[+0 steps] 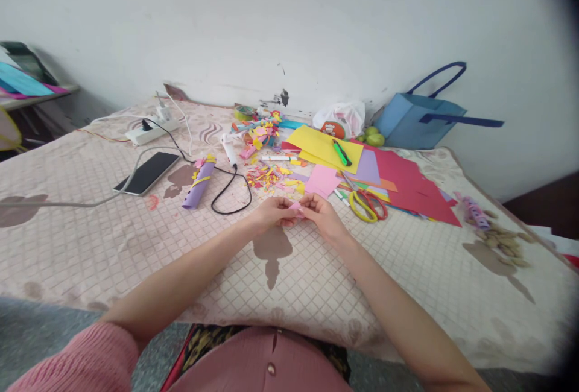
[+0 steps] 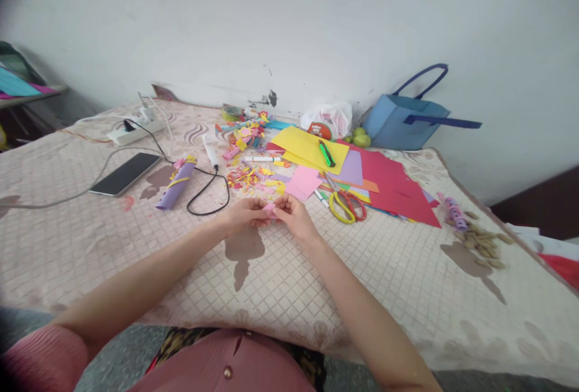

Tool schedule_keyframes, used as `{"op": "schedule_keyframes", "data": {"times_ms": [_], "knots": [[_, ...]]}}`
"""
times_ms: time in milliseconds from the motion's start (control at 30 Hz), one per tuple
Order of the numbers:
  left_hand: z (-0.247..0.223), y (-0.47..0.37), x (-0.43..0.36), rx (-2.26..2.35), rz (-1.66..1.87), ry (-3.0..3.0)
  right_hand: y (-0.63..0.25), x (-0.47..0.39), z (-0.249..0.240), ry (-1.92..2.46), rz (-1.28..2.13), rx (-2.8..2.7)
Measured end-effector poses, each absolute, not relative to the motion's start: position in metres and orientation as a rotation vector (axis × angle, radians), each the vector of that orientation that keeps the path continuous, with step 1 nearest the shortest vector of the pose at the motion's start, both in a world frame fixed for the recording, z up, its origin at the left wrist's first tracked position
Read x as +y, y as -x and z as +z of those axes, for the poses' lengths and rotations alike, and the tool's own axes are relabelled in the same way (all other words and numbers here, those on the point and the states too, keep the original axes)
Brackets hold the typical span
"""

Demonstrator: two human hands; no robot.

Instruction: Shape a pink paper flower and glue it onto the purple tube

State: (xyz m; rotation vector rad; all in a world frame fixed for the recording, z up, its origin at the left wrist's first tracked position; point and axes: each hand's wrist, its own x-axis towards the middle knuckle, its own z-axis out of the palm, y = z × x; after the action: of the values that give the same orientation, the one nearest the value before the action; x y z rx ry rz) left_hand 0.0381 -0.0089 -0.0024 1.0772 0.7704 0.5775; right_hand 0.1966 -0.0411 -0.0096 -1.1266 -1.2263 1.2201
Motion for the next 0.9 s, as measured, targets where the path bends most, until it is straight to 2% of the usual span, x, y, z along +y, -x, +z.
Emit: {"op": "schedule_keyframes", "data": {"times_ms": [267, 633, 900], "knots": [[-0.0012, -0.0405, -0.0114, 0.799, 0.577, -1.038, -0.1972, -0.041, -0.011, 1.114, 1.227, -1.201], [0.0009, -0.0446, -0.0131, 0.825, 0.82, -1.34, -0.1906, -0.0474, -0.0029, 1.105, 1.372, -1.035], [-0.0034, -0.0446, -0.0121, 0.8, 0.828, -1.412, -0.1875, -0.047, -0.0081, 1.131, 1.235, -1.086]]}}
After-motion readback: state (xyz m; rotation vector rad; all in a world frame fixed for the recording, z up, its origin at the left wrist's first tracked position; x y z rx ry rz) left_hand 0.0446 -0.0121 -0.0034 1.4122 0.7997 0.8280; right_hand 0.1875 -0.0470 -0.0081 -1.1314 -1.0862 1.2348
